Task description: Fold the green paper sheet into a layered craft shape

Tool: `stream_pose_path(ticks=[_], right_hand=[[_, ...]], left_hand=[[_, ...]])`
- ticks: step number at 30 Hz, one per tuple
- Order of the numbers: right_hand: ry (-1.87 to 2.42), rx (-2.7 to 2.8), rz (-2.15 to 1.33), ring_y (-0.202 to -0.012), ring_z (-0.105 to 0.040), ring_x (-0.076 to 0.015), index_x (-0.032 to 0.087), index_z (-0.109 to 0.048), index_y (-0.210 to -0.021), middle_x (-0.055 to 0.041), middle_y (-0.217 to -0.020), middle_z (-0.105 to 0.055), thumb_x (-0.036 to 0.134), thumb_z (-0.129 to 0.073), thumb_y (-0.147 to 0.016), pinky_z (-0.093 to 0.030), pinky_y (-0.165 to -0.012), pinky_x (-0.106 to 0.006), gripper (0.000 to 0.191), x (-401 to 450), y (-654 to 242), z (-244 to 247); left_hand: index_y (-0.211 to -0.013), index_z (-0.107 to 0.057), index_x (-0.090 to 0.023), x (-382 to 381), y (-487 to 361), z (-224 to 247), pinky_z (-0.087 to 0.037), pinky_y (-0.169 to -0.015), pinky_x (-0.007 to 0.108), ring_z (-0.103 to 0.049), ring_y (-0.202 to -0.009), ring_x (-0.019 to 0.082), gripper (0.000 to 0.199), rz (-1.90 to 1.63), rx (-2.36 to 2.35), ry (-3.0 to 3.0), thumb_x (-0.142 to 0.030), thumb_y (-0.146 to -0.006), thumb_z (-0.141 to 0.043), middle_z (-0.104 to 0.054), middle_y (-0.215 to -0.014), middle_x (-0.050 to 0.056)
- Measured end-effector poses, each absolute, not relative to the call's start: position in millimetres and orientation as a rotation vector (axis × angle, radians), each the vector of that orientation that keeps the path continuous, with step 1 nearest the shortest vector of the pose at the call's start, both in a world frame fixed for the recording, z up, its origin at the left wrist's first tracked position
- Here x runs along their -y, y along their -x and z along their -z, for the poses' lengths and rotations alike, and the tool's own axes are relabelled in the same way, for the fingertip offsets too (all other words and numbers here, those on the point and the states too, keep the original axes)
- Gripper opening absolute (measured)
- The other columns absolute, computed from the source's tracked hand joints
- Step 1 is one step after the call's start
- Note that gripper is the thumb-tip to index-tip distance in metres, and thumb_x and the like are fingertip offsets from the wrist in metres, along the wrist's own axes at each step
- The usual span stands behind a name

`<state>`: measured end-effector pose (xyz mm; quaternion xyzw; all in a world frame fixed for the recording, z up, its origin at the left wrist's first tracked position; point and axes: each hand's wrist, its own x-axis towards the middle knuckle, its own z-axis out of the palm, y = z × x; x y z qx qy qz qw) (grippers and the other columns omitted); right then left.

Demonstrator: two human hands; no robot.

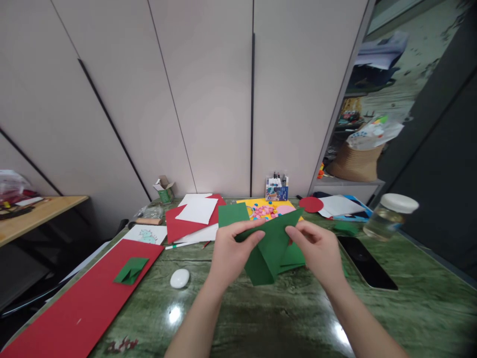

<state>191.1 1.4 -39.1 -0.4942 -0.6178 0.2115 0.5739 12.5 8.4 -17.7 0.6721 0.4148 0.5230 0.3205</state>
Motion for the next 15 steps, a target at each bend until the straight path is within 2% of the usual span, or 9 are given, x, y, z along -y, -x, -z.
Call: stream_pose_path(ticks=[4, 10, 15], right_hand=[[1.112, 1.514, -0.654, -0.052, -0.050, -0.0130, 0.018, -0.057, -0.055, 0.0016, -0.053, -0.057, 0.036, -0.057, -0.080, -0.036, -0.050, -0.024, 0.031, -3.5, -194.6, 36.9], [1.143, 1.448, -0.549, -0.050, -0.048, -0.0124, 0.019, -0.052, -0.052, 0.0022, -0.050, -0.054, 0.034, -0.058, -0.080, -0.036, -0.052, -0.025, 0.032, -1.6, -191.3, 38.3], [1.122, 1.506, -0.580, -0.055, -0.048, -0.0126, 0.019, -0.052, -0.057, 0.0023, -0.056, -0.052, 0.035, -0.056, -0.081, -0.036, -0.054, -0.024, 0.029, -3.6, -192.8, 37.8]], left_hand=[[-0.095, -0.072, -0.022, -8.1, -13.2, 18.9, -0.053, -0.085, 0.032, -0.067, -0.091, 0.020, 0.022, -1.408, -1.095, -1.730, -0.020, -0.074, -0.066, -0.073, -0.097, 0.003], [-0.097, -0.071, -0.023, -10.0, -15.2, 21.5, -0.053, -0.084, 0.036, -0.067, -0.091, 0.022, 0.022, -1.382, -1.094, -1.710, -0.023, -0.076, -0.065, -0.072, -0.098, 0.003], [-0.096, -0.072, -0.023, -10.8, -16.6, 20.5, -0.053, -0.084, 0.035, -0.067, -0.091, 0.021, 0.022, -1.418, -1.094, -1.707, -0.022, -0.075, -0.065, -0.072, -0.098, 0.004]])
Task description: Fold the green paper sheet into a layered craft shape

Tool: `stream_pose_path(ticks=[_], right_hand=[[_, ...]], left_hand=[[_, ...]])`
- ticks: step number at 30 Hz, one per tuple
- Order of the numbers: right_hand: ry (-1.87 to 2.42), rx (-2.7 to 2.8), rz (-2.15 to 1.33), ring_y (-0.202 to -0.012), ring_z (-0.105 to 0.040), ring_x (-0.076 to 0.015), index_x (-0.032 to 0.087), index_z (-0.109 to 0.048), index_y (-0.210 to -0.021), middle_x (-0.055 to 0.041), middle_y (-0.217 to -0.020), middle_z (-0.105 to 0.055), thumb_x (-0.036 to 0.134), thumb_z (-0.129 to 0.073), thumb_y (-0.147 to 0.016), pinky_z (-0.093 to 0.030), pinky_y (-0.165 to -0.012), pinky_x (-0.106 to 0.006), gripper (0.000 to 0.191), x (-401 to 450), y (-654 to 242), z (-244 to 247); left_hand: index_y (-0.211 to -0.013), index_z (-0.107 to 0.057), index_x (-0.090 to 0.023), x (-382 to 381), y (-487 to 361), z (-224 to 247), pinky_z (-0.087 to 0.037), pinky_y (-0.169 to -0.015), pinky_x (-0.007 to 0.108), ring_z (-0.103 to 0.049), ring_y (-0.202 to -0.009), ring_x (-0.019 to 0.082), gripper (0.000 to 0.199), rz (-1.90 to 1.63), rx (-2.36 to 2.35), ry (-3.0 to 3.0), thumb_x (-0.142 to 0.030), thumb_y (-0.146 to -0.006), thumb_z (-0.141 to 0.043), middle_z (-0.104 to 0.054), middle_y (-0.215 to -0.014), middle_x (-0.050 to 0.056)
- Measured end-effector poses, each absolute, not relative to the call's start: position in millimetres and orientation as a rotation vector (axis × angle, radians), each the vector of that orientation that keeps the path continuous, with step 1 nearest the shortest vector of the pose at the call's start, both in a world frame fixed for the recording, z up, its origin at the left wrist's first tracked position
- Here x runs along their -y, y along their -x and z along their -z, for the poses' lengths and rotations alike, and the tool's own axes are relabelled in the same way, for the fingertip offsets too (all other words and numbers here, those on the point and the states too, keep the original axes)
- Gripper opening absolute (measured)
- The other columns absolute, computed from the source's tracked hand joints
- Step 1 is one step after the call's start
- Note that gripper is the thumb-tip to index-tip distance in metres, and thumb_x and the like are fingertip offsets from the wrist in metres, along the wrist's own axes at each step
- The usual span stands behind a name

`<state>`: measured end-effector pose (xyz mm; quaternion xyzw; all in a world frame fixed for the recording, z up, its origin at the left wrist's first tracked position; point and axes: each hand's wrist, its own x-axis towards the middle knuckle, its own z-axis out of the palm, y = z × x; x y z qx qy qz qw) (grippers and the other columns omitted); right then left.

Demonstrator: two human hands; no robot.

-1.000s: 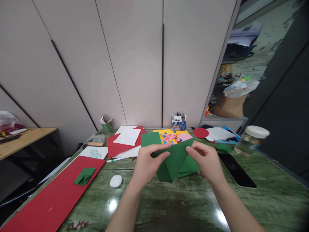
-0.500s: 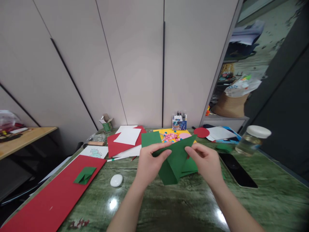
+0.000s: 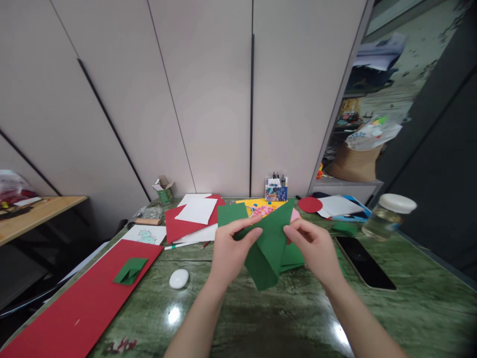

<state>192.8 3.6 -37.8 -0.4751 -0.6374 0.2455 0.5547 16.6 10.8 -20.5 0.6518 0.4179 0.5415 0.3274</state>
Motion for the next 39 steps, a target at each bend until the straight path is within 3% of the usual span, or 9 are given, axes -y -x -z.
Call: stream_pose_path(ticks=[9, 14, 18, 22, 27, 33, 39], right_hand=[[1.131, 1.527, -0.675, -0.047, -0.043, -0.0117, 0.018, -0.050, -0.047, 0.0034, -0.045, -0.046, 0.038, -0.060, -0.077, -0.033, -0.048, -0.025, 0.038, -1.5, -193.7, 34.7], [0.953, 1.394, -0.870, -0.056, -0.048, -0.0142, 0.019, -0.057, -0.061, 0.0009, -0.061, -0.056, 0.039, -0.061, -0.078, -0.038, -0.054, -0.026, 0.027, -8.4, -205.0, 41.9], [0.936, 1.253, -0.809, -0.052, -0.042, -0.0122, 0.019, -0.051, -0.055, 0.0029, -0.053, -0.047, 0.036, -0.066, -0.074, -0.032, -0.050, -0.024, 0.030, -11.1, -209.6, 45.3], [0.844, 1.118, -1.019, -0.051, -0.042, -0.0119, 0.020, -0.046, -0.054, 0.0033, -0.052, -0.045, 0.037, -0.068, -0.073, -0.033, -0.050, -0.025, 0.033, -9.8, -207.2, 45.4], [0.791, 1.019, -1.187, -0.048, -0.041, -0.0116, 0.020, -0.047, -0.055, 0.0039, -0.050, -0.043, 0.037, -0.068, -0.071, -0.032, -0.048, -0.024, 0.032, -10.5, -203.6, 43.4], [0.856, 1.061, -1.036, -0.045, -0.037, -0.0104, 0.019, -0.046, -0.049, 0.0035, -0.045, -0.043, 0.039, -0.069, -0.070, -0.030, -0.046, -0.024, 0.037, -9.3, -203.3, 40.5], [0.941, 1.235, -0.722, -0.054, -0.042, -0.0127, 0.019, -0.055, -0.058, 0.0026, -0.055, -0.047, 0.036, -0.065, -0.075, -0.032, -0.051, -0.025, 0.026, -11.5, -208.2, 42.9]], left_hand=[[-0.097, -0.072, -0.022, -11.7, -16.6, 21.5, -0.053, -0.083, 0.035, -0.067, -0.092, 0.022, 0.023, -1.392, -1.082, -1.707, -0.022, -0.075, -0.065, -0.072, -0.099, 0.004], [-0.094, -0.073, -0.024, -12.2, -14.9, 19.3, -0.053, -0.082, 0.033, -0.066, -0.090, 0.021, 0.022, -1.263, -1.031, -1.762, -0.022, -0.073, -0.067, -0.073, -0.097, 0.004], [-0.096, -0.072, -0.026, -10.1, -13.5, 17.5, -0.053, -0.077, 0.030, -0.065, -0.085, 0.019, 0.024, -1.218, -1.035, -1.793, -0.021, -0.073, -0.068, -0.073, -0.095, 0.002], [-0.100, -0.070, -0.028, -9.0, -13.5, 16.9, -0.052, -0.070, 0.027, -0.063, -0.076, 0.016, 0.030, -1.237, -1.037, -1.800, -0.021, -0.071, -0.070, -0.073, -0.093, 0.001], [-0.096, -0.072, -0.027, -8.5, -14.4, 15.9, -0.052, -0.072, 0.027, -0.064, -0.080, 0.016, 0.026, -1.256, -1.017, -1.781, -0.019, -0.070, -0.070, -0.073, -0.093, 0.001], [-0.085, -0.074, -0.025, -7.6, -15.0, 14.5, -0.053, -0.080, 0.031, -0.066, -0.085, 0.019, 0.016, -1.247, -0.999, -1.778, -0.018, -0.071, -0.069, -0.074, -0.090, 0.002], [-0.093, -0.072, -0.027, -8.5, -13.9, 16.6, -0.053, -0.078, 0.031, -0.065, -0.087, 0.019, 0.023, -1.241, -1.042, -1.811, -0.018, -0.072, -0.068, -0.073, -0.095, 0.001]])
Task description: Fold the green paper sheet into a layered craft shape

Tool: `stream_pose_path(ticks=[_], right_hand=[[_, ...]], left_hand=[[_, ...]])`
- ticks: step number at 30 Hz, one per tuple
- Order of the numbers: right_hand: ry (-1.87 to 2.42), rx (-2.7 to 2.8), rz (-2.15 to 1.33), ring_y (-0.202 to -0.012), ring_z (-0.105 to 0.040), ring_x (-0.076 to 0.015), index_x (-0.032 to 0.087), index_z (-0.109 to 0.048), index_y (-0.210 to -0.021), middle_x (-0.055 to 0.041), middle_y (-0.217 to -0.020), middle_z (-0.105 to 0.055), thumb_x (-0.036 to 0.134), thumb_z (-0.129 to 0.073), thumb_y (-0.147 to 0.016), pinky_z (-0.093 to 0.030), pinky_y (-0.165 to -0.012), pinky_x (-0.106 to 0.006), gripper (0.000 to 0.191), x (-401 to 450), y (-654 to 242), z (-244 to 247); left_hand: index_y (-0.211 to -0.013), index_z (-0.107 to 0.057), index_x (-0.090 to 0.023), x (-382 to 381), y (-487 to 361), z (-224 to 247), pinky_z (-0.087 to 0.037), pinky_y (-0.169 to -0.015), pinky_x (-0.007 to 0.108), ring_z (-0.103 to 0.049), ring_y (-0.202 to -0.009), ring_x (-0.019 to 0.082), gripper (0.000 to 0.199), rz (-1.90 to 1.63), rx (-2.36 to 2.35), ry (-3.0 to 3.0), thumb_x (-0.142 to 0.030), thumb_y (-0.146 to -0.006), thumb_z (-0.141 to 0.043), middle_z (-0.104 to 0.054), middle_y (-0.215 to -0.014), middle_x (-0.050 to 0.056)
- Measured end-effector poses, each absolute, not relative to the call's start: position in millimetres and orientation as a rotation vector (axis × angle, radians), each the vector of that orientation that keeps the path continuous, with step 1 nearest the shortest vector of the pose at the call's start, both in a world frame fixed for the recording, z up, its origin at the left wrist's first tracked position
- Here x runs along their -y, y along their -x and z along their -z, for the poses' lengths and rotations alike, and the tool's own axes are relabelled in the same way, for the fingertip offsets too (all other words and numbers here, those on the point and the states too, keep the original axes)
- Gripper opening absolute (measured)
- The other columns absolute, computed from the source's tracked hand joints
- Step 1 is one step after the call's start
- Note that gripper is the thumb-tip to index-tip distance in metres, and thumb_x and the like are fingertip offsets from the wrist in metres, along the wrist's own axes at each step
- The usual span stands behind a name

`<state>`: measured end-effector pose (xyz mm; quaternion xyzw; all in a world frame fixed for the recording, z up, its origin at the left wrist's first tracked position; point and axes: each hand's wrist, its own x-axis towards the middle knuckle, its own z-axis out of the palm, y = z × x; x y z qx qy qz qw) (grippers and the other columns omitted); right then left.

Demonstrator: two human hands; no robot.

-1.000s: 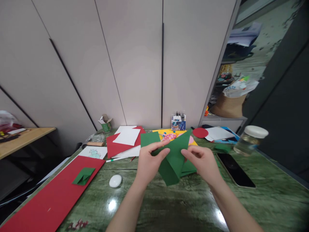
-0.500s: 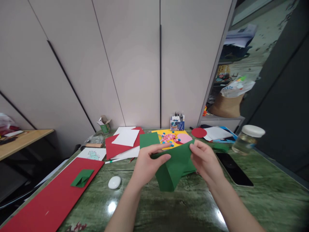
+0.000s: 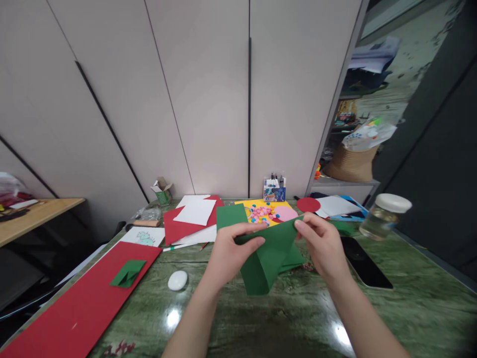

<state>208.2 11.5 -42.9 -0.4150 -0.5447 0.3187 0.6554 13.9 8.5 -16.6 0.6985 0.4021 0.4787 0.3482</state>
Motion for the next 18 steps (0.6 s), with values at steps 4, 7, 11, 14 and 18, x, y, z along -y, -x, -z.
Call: stream_pose_path(ticks=[4, 7, 11, 14, 18], right_hand=[[0.910, 1.238, -0.650, -0.064, -0.046, -0.0144, 0.020, -0.059, -0.064, 0.0011, -0.065, -0.051, 0.032, -0.064, -0.077, -0.036, -0.059, -0.026, 0.018, -14.6, -212.5, 40.9], [0.875, 1.279, -0.582, -0.073, -0.048, -0.0162, 0.020, -0.060, -0.063, -0.0004, -0.070, -0.053, 0.027, -0.064, -0.077, -0.037, -0.069, -0.028, 0.016, -16.1, -214.8, 38.8], [0.874, 1.260, -0.595, -0.075, -0.049, -0.0174, 0.021, -0.061, -0.063, -0.0007, -0.070, -0.054, 0.025, -0.066, -0.075, -0.037, -0.072, -0.029, 0.014, -16.4, -215.8, 37.6], [0.830, 1.197, -0.677, -0.069, -0.046, -0.0154, 0.020, -0.060, -0.059, 0.0006, -0.066, -0.050, 0.025, -0.067, -0.074, -0.036, -0.067, -0.028, 0.017, -15.7, -215.2, 37.8], [0.730, 1.029, -0.867, -0.063, -0.038, -0.0123, 0.019, -0.057, -0.056, 0.0021, -0.064, -0.042, 0.025, -0.069, -0.072, -0.033, -0.059, -0.024, 0.020, -16.0, -213.0, 39.4]], left_hand=[[-0.091, -0.073, -0.026, -9.0, -14.8, 16.9, -0.052, -0.076, 0.031, -0.065, -0.085, 0.018, 0.022, -1.221, -1.062, -1.828, -0.018, -0.071, -0.068, -0.073, -0.094, 0.001], [-0.091, -0.072, -0.025, -9.1, -16.2, 16.2, -0.052, -0.074, 0.030, -0.064, -0.082, 0.018, 0.022, -1.207, -1.076, -1.837, -0.018, -0.071, -0.068, -0.073, -0.093, 0.001], [-0.092, -0.072, -0.025, -8.6, -16.6, 15.8, -0.052, -0.073, 0.030, -0.064, -0.081, 0.018, 0.022, -1.192, -1.090, -1.845, -0.018, -0.071, -0.068, -0.073, -0.092, 0.001], [-0.091, -0.072, -0.025, -9.0, -16.8, 16.3, -0.052, -0.074, 0.030, -0.064, -0.084, 0.019, 0.020, -1.182, -1.089, -1.843, -0.019, -0.072, -0.067, -0.073, -0.093, 0.002], [-0.092, -0.072, -0.024, -11.4, -18.6, 18.1, -0.052, -0.077, 0.031, -0.065, -0.086, 0.019, 0.020, -1.183, -1.072, -1.834, -0.019, -0.073, -0.067, -0.073, -0.095, 0.002]])
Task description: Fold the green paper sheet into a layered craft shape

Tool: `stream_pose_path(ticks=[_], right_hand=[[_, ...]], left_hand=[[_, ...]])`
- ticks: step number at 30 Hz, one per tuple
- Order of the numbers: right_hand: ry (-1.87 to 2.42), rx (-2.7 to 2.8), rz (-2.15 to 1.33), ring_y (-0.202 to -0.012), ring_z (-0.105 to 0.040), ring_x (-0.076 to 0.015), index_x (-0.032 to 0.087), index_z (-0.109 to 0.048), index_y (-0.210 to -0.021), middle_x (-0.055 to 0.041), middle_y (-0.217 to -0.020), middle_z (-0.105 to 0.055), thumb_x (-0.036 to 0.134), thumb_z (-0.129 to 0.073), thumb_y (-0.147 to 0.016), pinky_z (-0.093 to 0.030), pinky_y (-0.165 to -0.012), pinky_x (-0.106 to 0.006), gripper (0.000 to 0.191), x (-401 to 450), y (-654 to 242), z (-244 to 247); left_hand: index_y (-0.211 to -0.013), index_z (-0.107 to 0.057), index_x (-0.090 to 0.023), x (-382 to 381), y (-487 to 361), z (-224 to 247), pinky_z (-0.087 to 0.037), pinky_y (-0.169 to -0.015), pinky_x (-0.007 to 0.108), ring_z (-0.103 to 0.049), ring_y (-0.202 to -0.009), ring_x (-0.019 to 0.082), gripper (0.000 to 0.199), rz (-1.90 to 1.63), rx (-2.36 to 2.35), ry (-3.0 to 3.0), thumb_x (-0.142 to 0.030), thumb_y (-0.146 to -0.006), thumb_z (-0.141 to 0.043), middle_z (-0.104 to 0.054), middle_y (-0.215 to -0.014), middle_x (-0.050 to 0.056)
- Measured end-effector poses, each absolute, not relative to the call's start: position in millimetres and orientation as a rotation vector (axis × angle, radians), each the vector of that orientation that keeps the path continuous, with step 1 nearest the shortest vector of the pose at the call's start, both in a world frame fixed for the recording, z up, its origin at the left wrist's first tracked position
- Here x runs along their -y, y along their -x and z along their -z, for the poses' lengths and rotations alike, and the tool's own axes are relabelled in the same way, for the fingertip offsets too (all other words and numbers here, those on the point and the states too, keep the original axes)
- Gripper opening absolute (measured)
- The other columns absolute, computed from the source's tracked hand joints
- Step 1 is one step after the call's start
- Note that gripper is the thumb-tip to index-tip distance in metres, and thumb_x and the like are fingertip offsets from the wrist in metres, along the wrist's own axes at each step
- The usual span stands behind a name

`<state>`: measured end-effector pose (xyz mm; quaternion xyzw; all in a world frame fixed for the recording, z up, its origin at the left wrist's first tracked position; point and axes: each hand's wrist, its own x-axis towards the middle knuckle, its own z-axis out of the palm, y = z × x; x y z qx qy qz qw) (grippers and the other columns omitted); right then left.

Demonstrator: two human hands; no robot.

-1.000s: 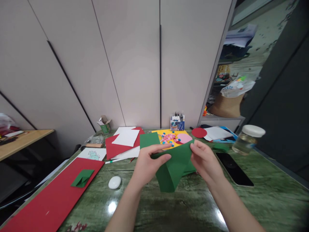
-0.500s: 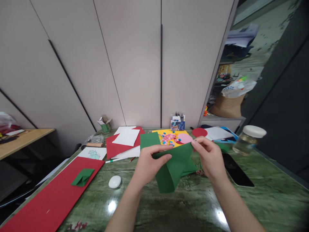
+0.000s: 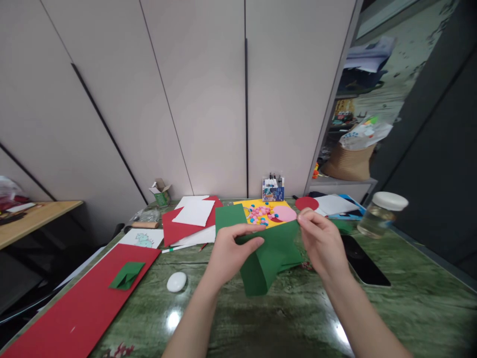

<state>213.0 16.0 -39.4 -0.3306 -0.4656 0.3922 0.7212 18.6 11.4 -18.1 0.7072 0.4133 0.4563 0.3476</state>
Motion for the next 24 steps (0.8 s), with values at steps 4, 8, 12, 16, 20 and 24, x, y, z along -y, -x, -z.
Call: stream_pose_path(ticks=[4, 8, 12, 16, 20, 24], right_hand=[[0.696, 0.900, -1.053, -0.066, -0.038, -0.0115, 0.018, -0.059, -0.057, 0.0013, -0.070, -0.044, 0.027, -0.071, -0.069, -0.034, -0.060, -0.022, 0.019, -18.2, -211.8, 42.0], [0.684, 0.854, -1.118, -0.068, -0.038, -0.0110, 0.018, -0.063, -0.061, 0.0011, -0.072, -0.044, 0.026, -0.073, -0.069, -0.034, -0.060, -0.020, 0.015, -19.0, -212.0, 43.0], [0.676, 0.874, -1.108, -0.068, -0.035, -0.0110, 0.019, -0.063, -0.063, 0.0016, -0.071, -0.042, 0.026, -0.072, -0.070, -0.033, -0.060, -0.019, 0.013, -17.7, -212.1, 42.2], [0.670, 0.958, -1.051, -0.069, -0.034, -0.0115, 0.018, -0.061, -0.060, 0.0017, -0.072, -0.040, 0.026, -0.070, -0.072, -0.031, -0.062, -0.021, 0.017, -15.4, -211.7, 39.9], [0.678, 1.036, -0.978, -0.068, -0.033, -0.0121, 0.017, -0.057, -0.058, 0.0020, -0.068, -0.039, 0.025, -0.068, -0.075, -0.028, -0.062, -0.023, 0.022, -14.5, -211.3, 39.1], [0.680, 1.069, -0.910, -0.066, -0.033, -0.0125, 0.018, -0.056, -0.058, 0.0026, -0.065, -0.040, 0.025, -0.067, -0.076, -0.027, -0.062, -0.026, 0.022, -15.7, -210.2, 41.1]], left_hand=[[-0.094, -0.071, -0.024, -13.2, -19.8, 18.2, -0.052, -0.077, 0.030, -0.064, -0.085, 0.018, 0.023, -1.208, -1.075, -1.827, -0.021, -0.072, -0.068, -0.072, -0.096, 0.002], [-0.094, -0.071, -0.022, -13.1, -19.5, 16.2, -0.052, -0.077, 0.029, -0.064, -0.085, 0.018, 0.027, -1.237, -1.147, -1.756, -0.022, -0.067, -0.072, -0.072, -0.096, 0.002], [-0.091, -0.072, -0.023, -12.1, -17.9, 14.8, -0.052, -0.078, 0.028, -0.065, -0.087, 0.018, 0.027, -1.270, -1.169, -1.733, -0.021, -0.064, -0.074, -0.072, -0.094, 0.002], [-0.086, -0.073, -0.024, -12.0, -13.9, 14.4, -0.053, -0.077, 0.027, -0.066, -0.085, 0.017, 0.021, -1.237, -1.115, -1.757, -0.020, -0.065, -0.073, -0.073, -0.091, 0.001], [-0.084, -0.073, -0.025, -13.3, -10.9, 14.0, -0.054, -0.075, 0.025, -0.066, -0.083, 0.016, 0.018, -1.214, -1.090, -1.776, -0.019, -0.067, -0.073, -0.074, -0.090, 0.000], [-0.084, -0.073, -0.025, -13.2, -10.3, 13.8, -0.054, -0.077, 0.026, -0.066, -0.083, 0.016, 0.018, -1.222, -1.102, -1.784, -0.018, -0.067, -0.073, -0.074, -0.090, 0.000]])
